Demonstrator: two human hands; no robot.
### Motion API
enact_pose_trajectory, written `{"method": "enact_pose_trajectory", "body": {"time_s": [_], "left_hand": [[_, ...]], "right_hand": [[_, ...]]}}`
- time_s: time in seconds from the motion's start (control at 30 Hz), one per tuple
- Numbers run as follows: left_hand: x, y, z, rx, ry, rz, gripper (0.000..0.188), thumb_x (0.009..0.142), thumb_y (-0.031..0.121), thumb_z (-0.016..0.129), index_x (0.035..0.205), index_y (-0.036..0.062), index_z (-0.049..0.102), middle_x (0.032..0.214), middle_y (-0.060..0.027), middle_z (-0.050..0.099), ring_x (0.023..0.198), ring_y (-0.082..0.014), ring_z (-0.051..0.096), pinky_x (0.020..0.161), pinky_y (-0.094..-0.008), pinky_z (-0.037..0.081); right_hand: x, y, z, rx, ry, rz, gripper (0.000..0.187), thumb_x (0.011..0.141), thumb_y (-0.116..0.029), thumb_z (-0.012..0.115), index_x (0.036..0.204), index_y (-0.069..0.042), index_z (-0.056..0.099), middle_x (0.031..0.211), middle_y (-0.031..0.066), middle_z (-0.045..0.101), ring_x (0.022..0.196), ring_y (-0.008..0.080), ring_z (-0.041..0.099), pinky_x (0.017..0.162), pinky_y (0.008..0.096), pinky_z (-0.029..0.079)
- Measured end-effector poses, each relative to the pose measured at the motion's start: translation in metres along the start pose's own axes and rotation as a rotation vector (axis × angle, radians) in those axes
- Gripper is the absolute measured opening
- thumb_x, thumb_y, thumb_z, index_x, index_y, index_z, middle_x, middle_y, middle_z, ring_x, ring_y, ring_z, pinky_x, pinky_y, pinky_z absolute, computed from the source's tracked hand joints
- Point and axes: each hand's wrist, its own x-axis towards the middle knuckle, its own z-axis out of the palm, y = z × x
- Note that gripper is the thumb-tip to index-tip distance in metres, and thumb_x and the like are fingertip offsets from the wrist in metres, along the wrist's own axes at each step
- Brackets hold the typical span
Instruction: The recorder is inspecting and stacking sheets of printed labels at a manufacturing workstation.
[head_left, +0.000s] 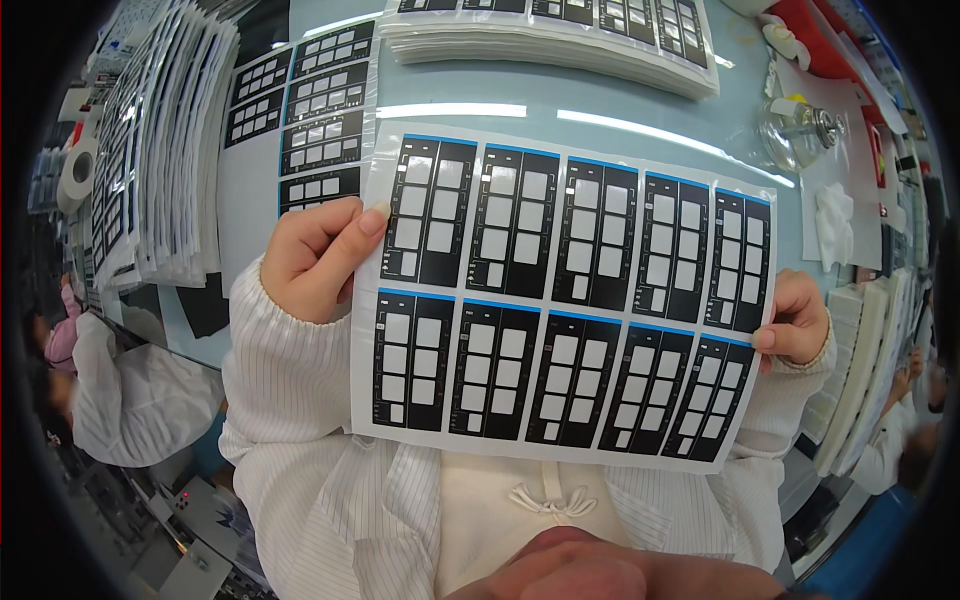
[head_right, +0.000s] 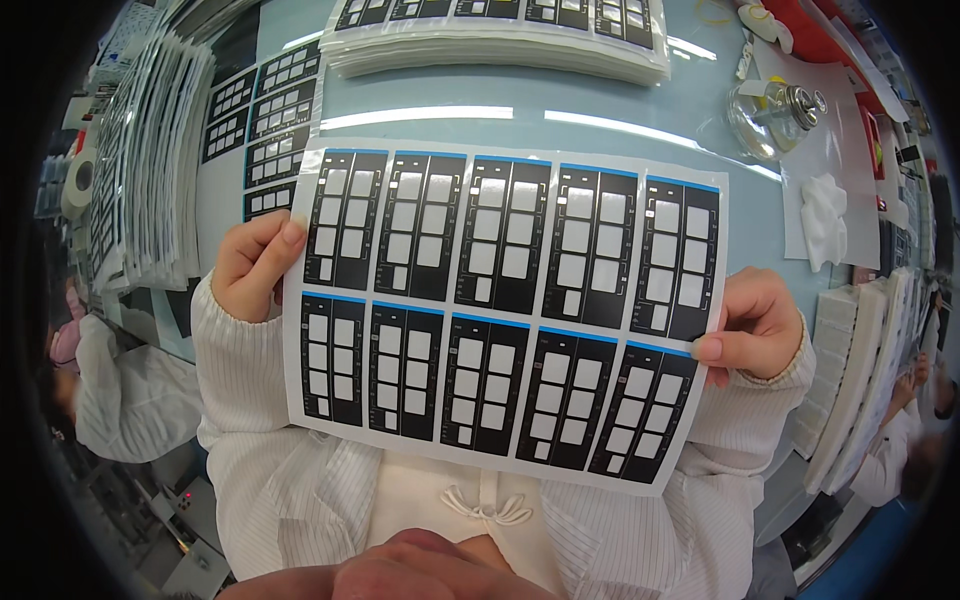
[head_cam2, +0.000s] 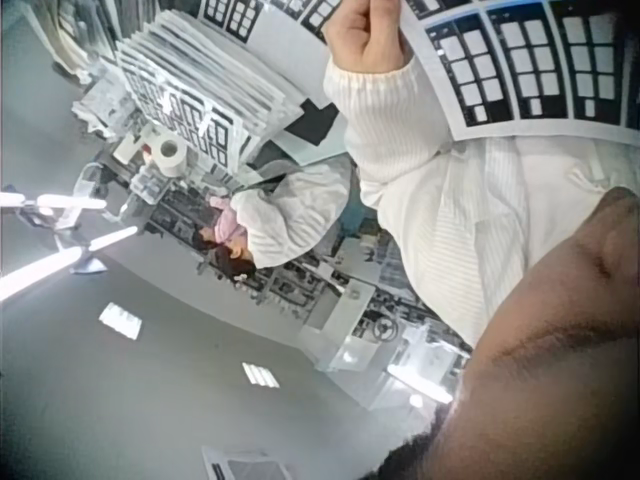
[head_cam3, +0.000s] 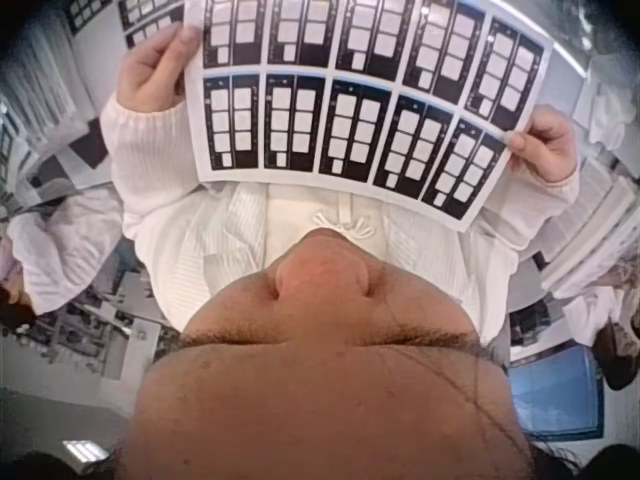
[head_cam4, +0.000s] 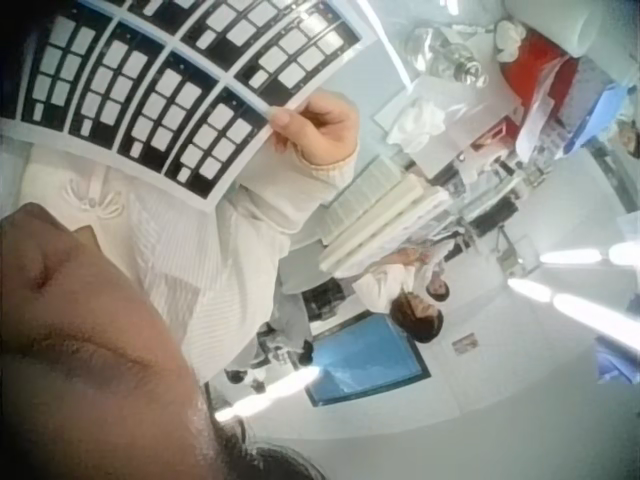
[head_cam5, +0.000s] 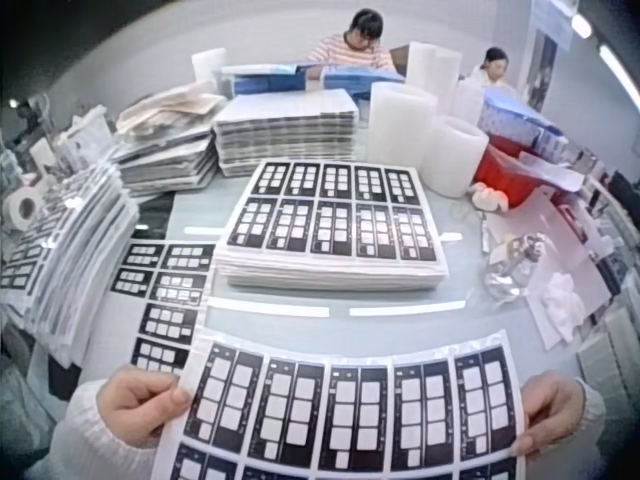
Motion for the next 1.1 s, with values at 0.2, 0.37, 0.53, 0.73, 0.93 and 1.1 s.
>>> {"method": "enact_pose_trajectory", "body": {"time_s": [0.2,0.37,0.53,0.73,0.93,1.1], "left_hand": [[0.0031,-0.0028,-0.0025,0.038,-0.002,0.050,0.035,0.089,0.025,0.048,0.062,0.0027,0.051,0.050,0.0013,0.047,0.041,-0.0056,0.036,0.039,-0.0209,0.028],[-0.0039,0.0052,-0.0034,0.093,0.022,0.045,0.036,0.089,0.024,0.048,0.060,0.0031,0.049,0.049,0.0011,0.046,0.041,-0.0061,0.037,0.039,-0.0214,0.029],[0.0009,-0.0034,-0.0007,0.072,0.004,0.041,0.036,0.089,0.025,0.048,0.060,0.0032,0.050,0.049,0.0010,0.045,0.040,-0.0064,0.037,0.038,-0.0209,0.029],[-0.0005,0.0012,0.0017,0.071,0.024,0.024,0.036,0.089,0.025,0.048,0.061,0.0034,0.050,0.049,0.0014,0.045,0.041,-0.0060,0.037,0.038,-0.0208,0.029],[0.0017,-0.0005,0.0018,0.097,0.052,0.011,0.036,0.090,0.025,0.047,0.062,0.0029,0.051,0.050,0.0012,0.046,0.042,-0.0059,0.037,0.040,-0.0207,0.029],[0.0020,-0.0005,0.0054,0.104,0.018,0.030,0.037,0.091,0.027,0.046,0.063,0.0025,0.052,0.051,0.0002,0.047,0.044,-0.0074,0.039,0.042,-0.0215,0.031]], "right_hand": [[0.0032,-0.0004,-0.0017,-0.020,-0.020,-0.018,0.017,0.077,-0.006,0.059,0.063,0.003,0.059,0.055,0.0105,0.058,0.037,0.0106,0.051,0.034,0.0198,0.037],[0.0019,-0.0021,0.0008,-0.048,-0.026,-0.051,0.018,0.076,-0.007,0.060,0.063,0.004,0.059,0.057,0.0112,0.059,0.036,0.0106,0.051,0.033,0.0195,0.036],[0.0023,-0.0018,-0.0008,-0.022,-0.032,-0.026,0.016,0.076,-0.003,0.060,0.061,0.003,0.056,0.054,0.0097,0.057,0.039,0.0107,0.050,0.036,0.0209,0.036],[-0.0031,0.0008,-0.0024,-0.065,0.025,-0.019,0.021,0.076,-0.010,0.061,0.060,0.003,0.057,0.055,0.0101,0.058,0.034,0.0098,0.049,0.031,0.0200,0.034],[0.0004,-0.0054,0.0002,-0.045,0.098,0.111,0.016,0.078,-0.006,0.059,0.066,0.003,0.056,0.057,0.0093,0.057,0.040,0.0094,0.050,0.036,0.0191,0.037],[0.0052,-0.0037,0.0075,-0.172,0.195,0.234,0.018,0.079,-0.009,0.061,0.065,0.002,0.055,0.059,0.0071,0.058,0.042,0.0071,0.051,0.037,0.0173,0.038]]}}
